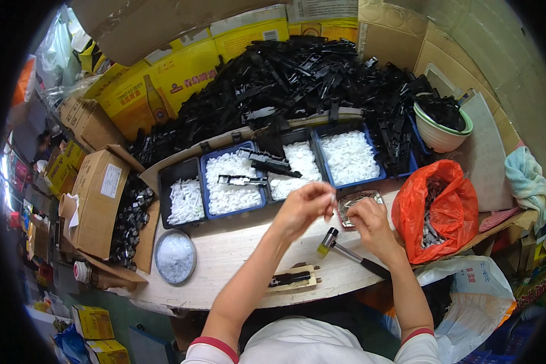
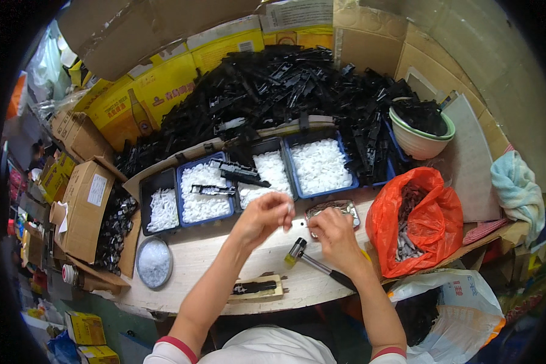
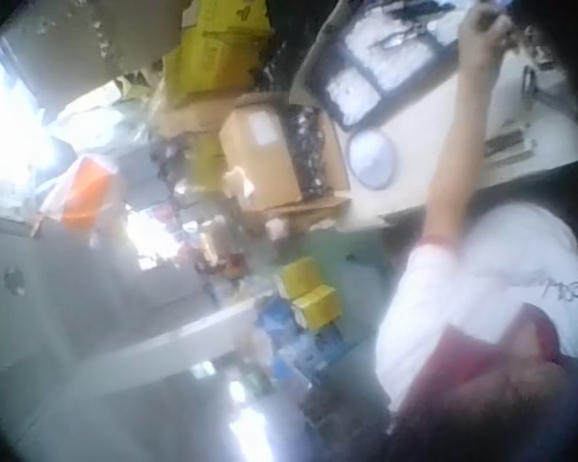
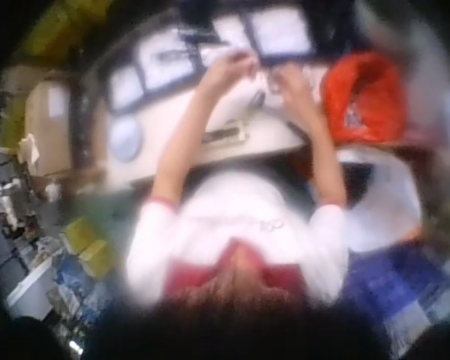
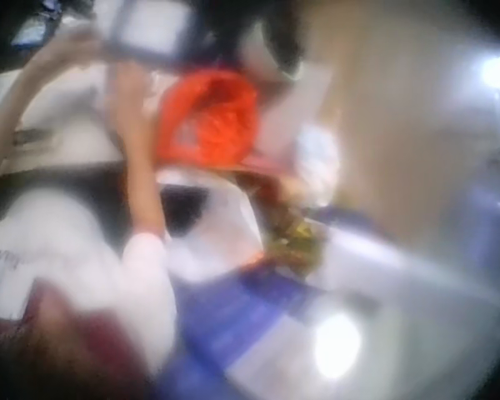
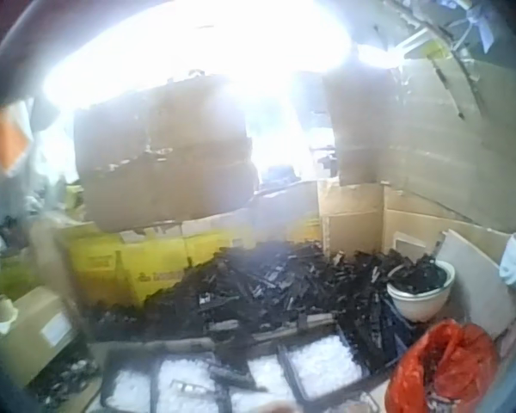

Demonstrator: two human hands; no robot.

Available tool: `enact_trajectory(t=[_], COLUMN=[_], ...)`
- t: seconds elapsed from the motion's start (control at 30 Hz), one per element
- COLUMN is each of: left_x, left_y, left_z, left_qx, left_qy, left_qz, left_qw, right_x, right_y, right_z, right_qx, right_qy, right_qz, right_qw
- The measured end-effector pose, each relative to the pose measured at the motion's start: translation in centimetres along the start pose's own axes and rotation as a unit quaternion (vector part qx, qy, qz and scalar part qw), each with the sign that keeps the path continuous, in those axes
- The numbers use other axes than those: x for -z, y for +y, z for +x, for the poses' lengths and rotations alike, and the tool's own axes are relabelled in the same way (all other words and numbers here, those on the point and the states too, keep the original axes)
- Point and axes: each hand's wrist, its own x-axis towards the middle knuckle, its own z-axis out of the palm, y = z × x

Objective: The person assembles small black plastic components by inserting white cylindrical pieces and metal pins into a wooden jig. They use a hammer to tap the pins into place and pliers to adjust the assembly. The finished units are placed into a cardboard box on the left side of the workspace.

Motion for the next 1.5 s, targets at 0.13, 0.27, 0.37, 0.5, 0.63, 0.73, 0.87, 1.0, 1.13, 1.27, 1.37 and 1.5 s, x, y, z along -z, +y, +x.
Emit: enact_trajectory(t=[0.13, 0.27, 0.37, 0.5, 0.63, 0.73, 0.87, 1.0, 1.13, 1.27, 1.37, 1.5], left_x=[1.1, 1.7, 1.9, 2.3, 2.5, 2.3, 2.7, 1.9, 2.2, 2.5, 3.4, 3.4], left_y=[-2.7, -3.3, -3.4, -3.3, -3.3, -2.9, -3.4, -3.7, -4.1, -2.3, -3.5, -4.9], left_z=[-6.9, -10.2, -11.4, -12.3, -12.9, -13.6, -14.2, -14.7, -15.2, -16.0, -17.8, -18.2], left_qx=[0.01, -0.008, -0.017, -0.037, -0.06, -0.086, -0.154, -0.204, -0.232, -0.24, -0.193, -0.172], left_qy=[0.002, 0.014, 0.018, 0.02, 0.024, 0.034, 0.06, 0.147, 0.183, 0.156, 0.187, 0.185], left_qz=[-0.147, -0.205, -0.193, -0.174, -0.141, -0.093, 0.035, 0.139, 0.291, 0.533, 0.611, 0.657], left_qw=[0.989, 0.979, 0.981, 0.984, 0.988, 0.991, 0.986, 0.958, 0.91, 0.796, 0.745, 0.71], right_x=[-1.1, -2.4, -2.7, -3.0, -3.4, -3.7, -4.6, -4.9, -5.2, -5.9, -6.4, -7.2], right_y=[-4.4, -6.3, -7.5, -8.3, -8.9, -9.1, -9.2, -9.4, -10.1, -9.2, -8.3, -8.1], right_z=[0.3, 0.0, 0.1, 0.2, 0.1, 0.0, -0.5, -1.3, -2.0, -2.9, -4.0, -4.5], right_qx=[0.08, 0.118, 0.134, 0.151, 0.161, 0.151, 0.137, 0.102, 0.106, 0.093, 0.093, 0.105], right_qy=[-0.05, -0.064, -0.077, -0.089, -0.1, -0.094, -0.066, -0.022, -0.039, -0.047, -0.084, -0.118], right_qz=[0.018, 0.031, 0.033, 0.034, 0.035, 0.065, 0.107, 0.108, 0.084, 0.065, 0.033, -0.001], right_qw=[0.995, 0.99, 0.987, 0.984, 0.981, 0.982, 0.983, 0.989, 0.99, 0.992, 0.992, 0.987])
